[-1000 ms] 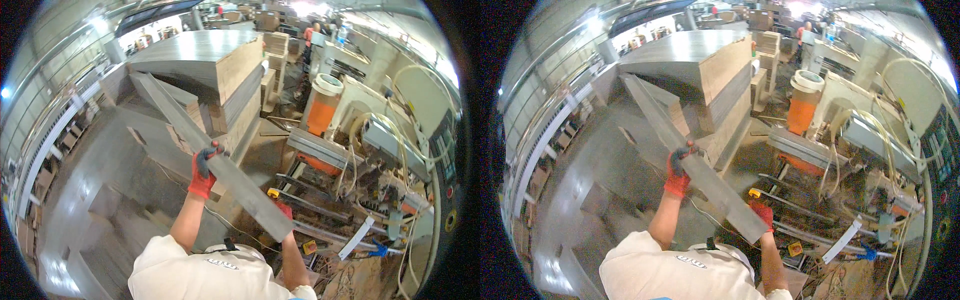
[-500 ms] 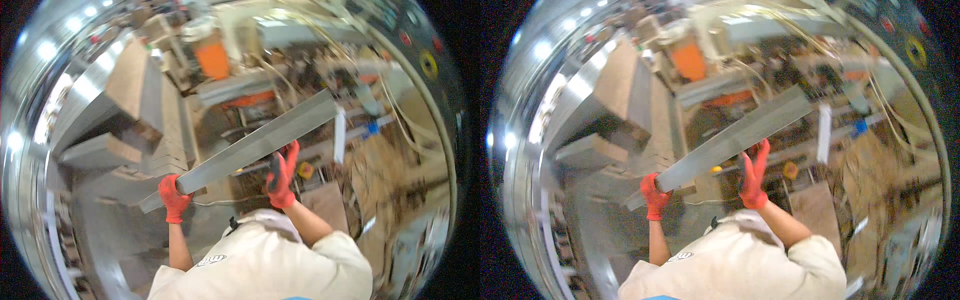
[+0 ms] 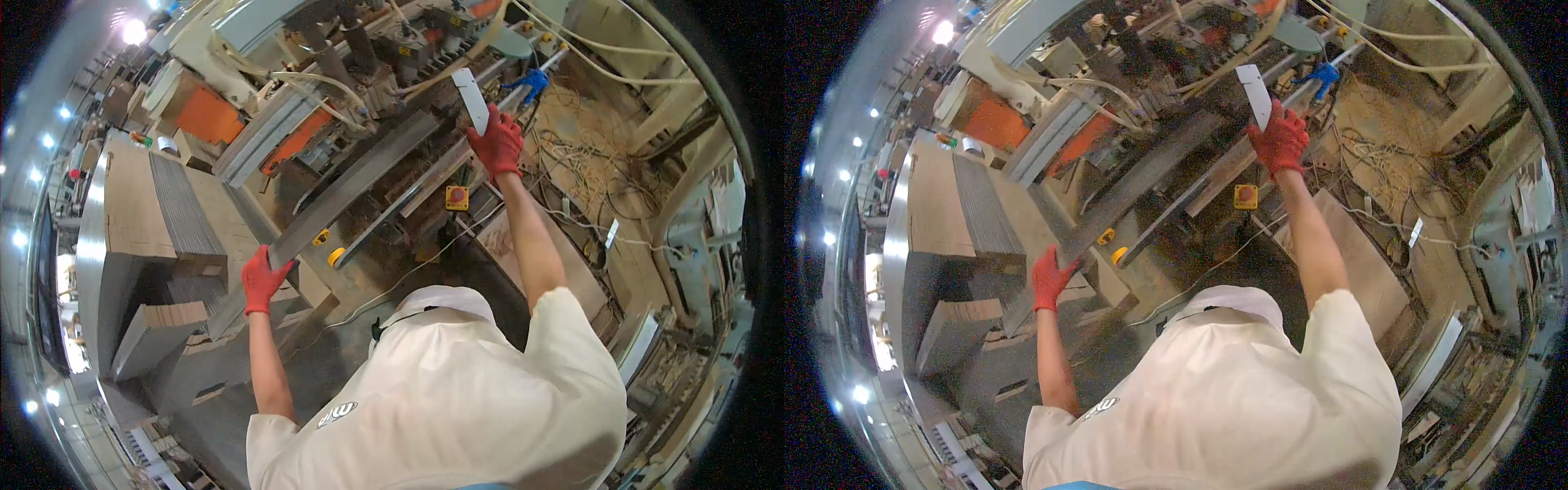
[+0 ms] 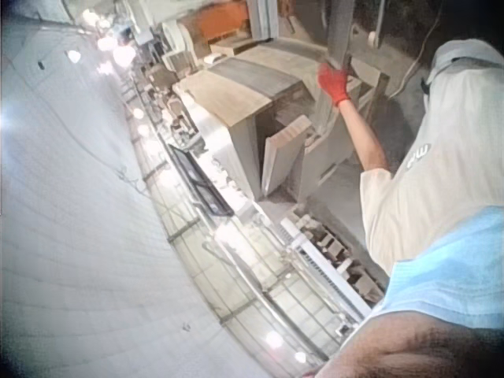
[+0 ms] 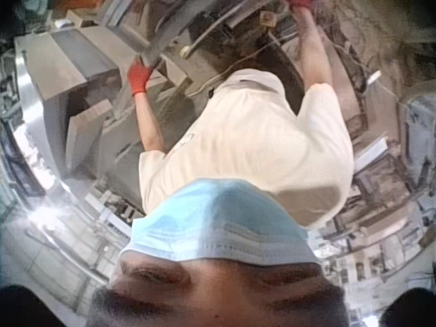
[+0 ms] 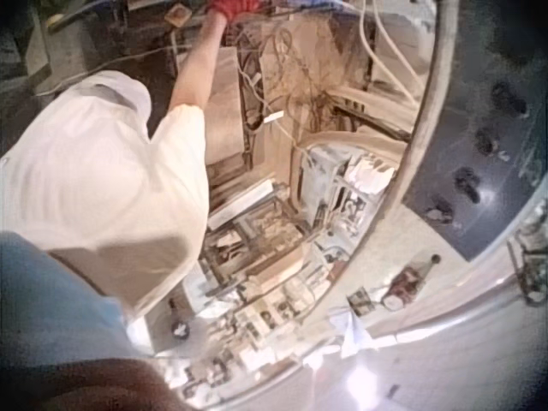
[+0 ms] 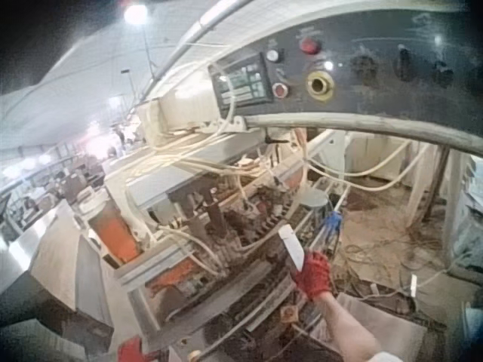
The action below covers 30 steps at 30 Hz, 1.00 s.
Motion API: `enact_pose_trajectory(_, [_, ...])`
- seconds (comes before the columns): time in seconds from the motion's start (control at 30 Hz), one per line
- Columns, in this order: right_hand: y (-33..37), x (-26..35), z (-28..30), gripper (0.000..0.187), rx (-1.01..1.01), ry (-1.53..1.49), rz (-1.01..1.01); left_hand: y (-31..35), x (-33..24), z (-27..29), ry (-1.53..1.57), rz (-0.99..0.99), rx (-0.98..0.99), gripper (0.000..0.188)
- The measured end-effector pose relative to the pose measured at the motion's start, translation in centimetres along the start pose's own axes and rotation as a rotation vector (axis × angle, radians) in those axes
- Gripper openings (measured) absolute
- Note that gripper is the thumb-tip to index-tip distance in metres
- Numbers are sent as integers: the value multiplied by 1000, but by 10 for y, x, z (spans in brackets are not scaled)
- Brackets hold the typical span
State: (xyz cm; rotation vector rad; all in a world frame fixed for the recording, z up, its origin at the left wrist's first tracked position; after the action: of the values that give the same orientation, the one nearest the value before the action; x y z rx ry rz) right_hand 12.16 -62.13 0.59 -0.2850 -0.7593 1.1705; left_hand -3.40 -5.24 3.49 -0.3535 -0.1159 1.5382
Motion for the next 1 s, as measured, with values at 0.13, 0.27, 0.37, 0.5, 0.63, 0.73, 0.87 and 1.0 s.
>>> enact_pose_trajectory(0.13, [-18, -40, -52, 72, 643, -529, -285, -30, 26, -31, 20, 50, 27, 51])
enact_pose_trajectory(0.27, [7, -55, -62, 61, 579, -900, -195, -51, 35, -43, -1, 32, 21, 48])
enact_pose_trajectory(0.37, [24, -34, -26, 48, 587, -1071, -266, -63, 39, -45, -13, 40, 25, 47])
enact_pose_trajectory(0.5, [17, -13, 10, 46, 517, -511, 66, -83, 35, -47, -30, 48, 135, 51])
enact_pose_trajectory(0.63, [4, 13, 3, 41, 573, -316, 137, -81, 61, -54, 22, -10, 10, 52])
enact_pose_trajectory(0.73, [0, 4, -28, 44, 693, -438, -111, -80, 62, -59, 4, -55, -33, 53])
enact_pose_trajectory(0.87, [-5, 7, -29, 53, 916, -691, -554, -87, 36, -41, 71, -1, 51, 53])
enact_pose_trajectory(1.0, [-15, 14, -25, 56, 947, -401, -246, -83, 39, -42, 22, 18, 38, 52])
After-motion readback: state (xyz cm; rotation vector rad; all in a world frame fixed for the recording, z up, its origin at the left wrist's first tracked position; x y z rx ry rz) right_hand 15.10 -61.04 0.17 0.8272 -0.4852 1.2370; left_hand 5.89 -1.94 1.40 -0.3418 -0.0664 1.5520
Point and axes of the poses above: each hand's wrist, its own y-axis away from the middle knuckle, its own z-axis out of the back of the hand, x = y × z, the point moved 4 cm from there along -y, towards the middle knuckle, and after that the axes turned 7 degrees about -x, right-handed, at the moved point
